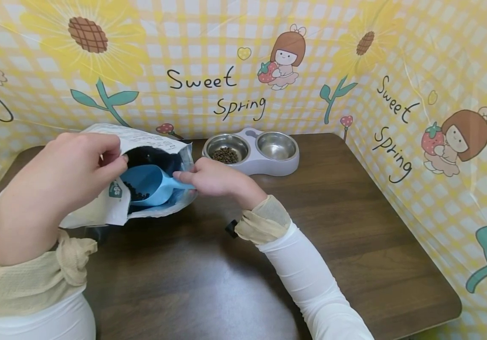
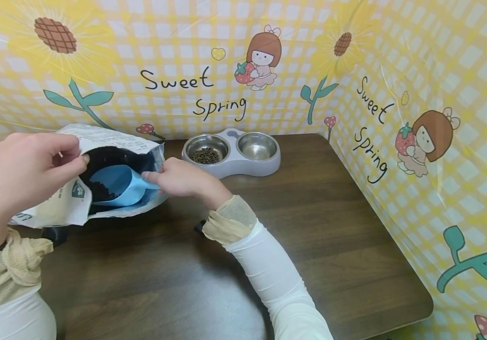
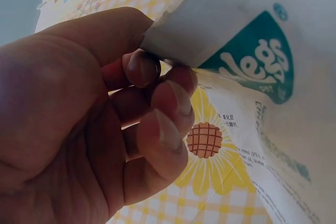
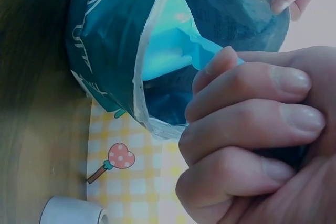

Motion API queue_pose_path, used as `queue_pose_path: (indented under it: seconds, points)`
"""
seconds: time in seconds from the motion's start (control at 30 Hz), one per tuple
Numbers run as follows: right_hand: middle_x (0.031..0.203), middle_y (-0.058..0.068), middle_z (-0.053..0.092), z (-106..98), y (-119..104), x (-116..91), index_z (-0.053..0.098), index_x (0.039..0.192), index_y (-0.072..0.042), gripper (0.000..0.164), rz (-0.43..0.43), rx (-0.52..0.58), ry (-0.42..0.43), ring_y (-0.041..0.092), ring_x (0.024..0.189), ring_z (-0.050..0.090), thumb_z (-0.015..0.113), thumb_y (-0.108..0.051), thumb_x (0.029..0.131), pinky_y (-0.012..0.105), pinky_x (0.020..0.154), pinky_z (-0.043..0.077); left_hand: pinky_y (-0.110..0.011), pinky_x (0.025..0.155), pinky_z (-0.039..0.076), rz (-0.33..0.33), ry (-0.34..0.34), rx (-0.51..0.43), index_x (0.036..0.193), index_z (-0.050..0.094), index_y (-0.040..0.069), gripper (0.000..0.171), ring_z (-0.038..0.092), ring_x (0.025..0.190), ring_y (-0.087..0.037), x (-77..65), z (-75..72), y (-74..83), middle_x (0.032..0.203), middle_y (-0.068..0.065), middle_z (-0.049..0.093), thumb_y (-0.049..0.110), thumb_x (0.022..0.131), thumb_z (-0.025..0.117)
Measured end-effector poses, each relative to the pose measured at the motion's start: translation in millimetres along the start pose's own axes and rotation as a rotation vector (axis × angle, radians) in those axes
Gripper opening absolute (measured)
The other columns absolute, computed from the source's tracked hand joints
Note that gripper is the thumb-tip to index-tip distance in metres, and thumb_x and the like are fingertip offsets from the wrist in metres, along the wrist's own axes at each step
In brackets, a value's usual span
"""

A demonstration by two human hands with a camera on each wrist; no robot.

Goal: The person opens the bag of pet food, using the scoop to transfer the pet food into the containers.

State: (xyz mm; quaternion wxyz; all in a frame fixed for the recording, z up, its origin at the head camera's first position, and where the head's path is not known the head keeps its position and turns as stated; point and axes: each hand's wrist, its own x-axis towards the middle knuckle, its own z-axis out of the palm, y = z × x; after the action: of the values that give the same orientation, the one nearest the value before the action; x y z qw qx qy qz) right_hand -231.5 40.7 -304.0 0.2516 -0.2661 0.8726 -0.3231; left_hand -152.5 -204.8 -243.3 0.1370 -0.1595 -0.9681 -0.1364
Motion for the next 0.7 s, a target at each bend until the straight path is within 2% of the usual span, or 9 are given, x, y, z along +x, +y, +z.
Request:
queue_pose_path:
  seconds: [0.3, 0.5, 0.7]
  points:
    - [0.055, -0.007, 0.038, -12.0, 5.6, -7.3, 0.057, 0.067, -0.012, 0.059, -0.007, 0.084, -0.039, 0.011, 0.05, 0.03, 0.048, -0.044, 0.116, 0.026, 0.055, 0.029, -0.034, 0.057, 0.03, -0.004, -0.006, -0.006, 0.07, 0.05, 0.015, 0.036, 0.042, 0.06, -0.02, -0.1, -1.1, -0.4, 0.061, -0.003, 0.045, 0.016, 0.104, 0.062]
    - [0.057, -0.007, 0.04, -19.6, 9.9, -13.1, 0.061, 0.07, -0.013, 0.057, -0.002, 0.126, -0.071, 0.012, 0.051, 0.031, 0.049, -0.045, 0.115, 0.026, 0.057, 0.03, -0.034, 0.058, 0.029, -0.011, -0.007, -0.006, 0.069, 0.049, 0.015, 0.037, 0.042, 0.06, -0.02, -0.5, -1.6, 0.0, 0.062, -0.002, 0.044, 0.016, 0.104, 0.062]
    - [0.056, -0.006, 0.038, -25.5, 17.0, -15.4, 0.059, 0.068, -0.012, 0.057, -0.038, 0.18, -0.101, 0.013, 0.049, 0.031, 0.049, -0.043, 0.115, 0.027, 0.054, 0.029, -0.034, 0.058, 0.029, -0.008, 0.006, -0.006, 0.069, 0.048, 0.015, 0.038, 0.041, 0.06, -0.02, -1.0, -1.3, 0.1, 0.062, -0.002, 0.044, 0.015, 0.104, 0.062]
